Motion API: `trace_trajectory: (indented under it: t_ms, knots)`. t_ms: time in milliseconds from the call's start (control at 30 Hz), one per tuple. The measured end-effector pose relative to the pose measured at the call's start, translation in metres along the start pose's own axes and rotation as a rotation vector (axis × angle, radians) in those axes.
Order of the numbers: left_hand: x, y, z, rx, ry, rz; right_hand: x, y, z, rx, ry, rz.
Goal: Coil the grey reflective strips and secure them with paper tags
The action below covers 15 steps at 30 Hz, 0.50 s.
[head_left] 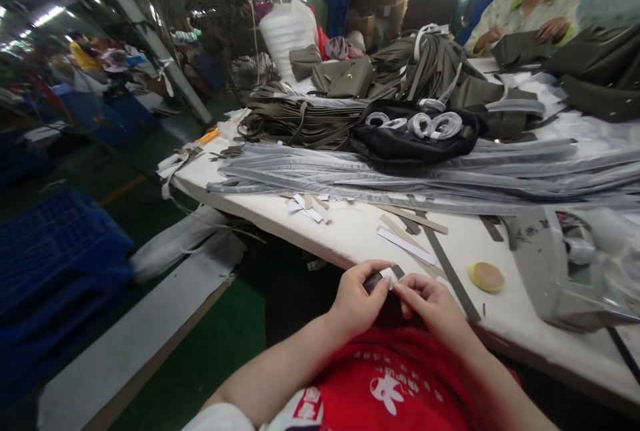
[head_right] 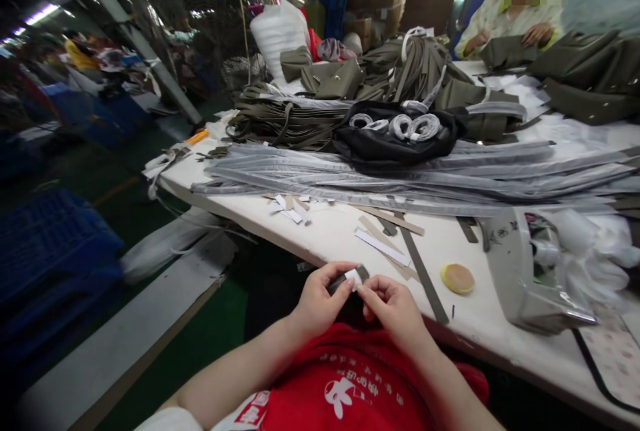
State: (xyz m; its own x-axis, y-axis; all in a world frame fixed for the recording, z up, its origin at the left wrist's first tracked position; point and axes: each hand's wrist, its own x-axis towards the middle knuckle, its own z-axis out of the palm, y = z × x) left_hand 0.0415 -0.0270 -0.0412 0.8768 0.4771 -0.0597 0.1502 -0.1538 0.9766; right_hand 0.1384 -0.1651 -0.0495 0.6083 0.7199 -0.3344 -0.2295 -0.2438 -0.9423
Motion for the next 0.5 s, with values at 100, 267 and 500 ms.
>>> trace_trajectory:
  t_ms: [100,267,500]
  knots:
    - [0.0,-0.006,0.0,-0.065,-0.011,-0.043,0.005,0.001,0.004,-0.012,0.006,0.019]
    - [0.004,-0.01,0.001,-0.087,0.08,-0.076,0.006,-0.002,0.009,0.037,-0.032,0.043]
    - [-0.001,-0.017,0.003,0.119,0.287,0.14,0.015,0.004,0.017,0.153,-0.088,-0.014]
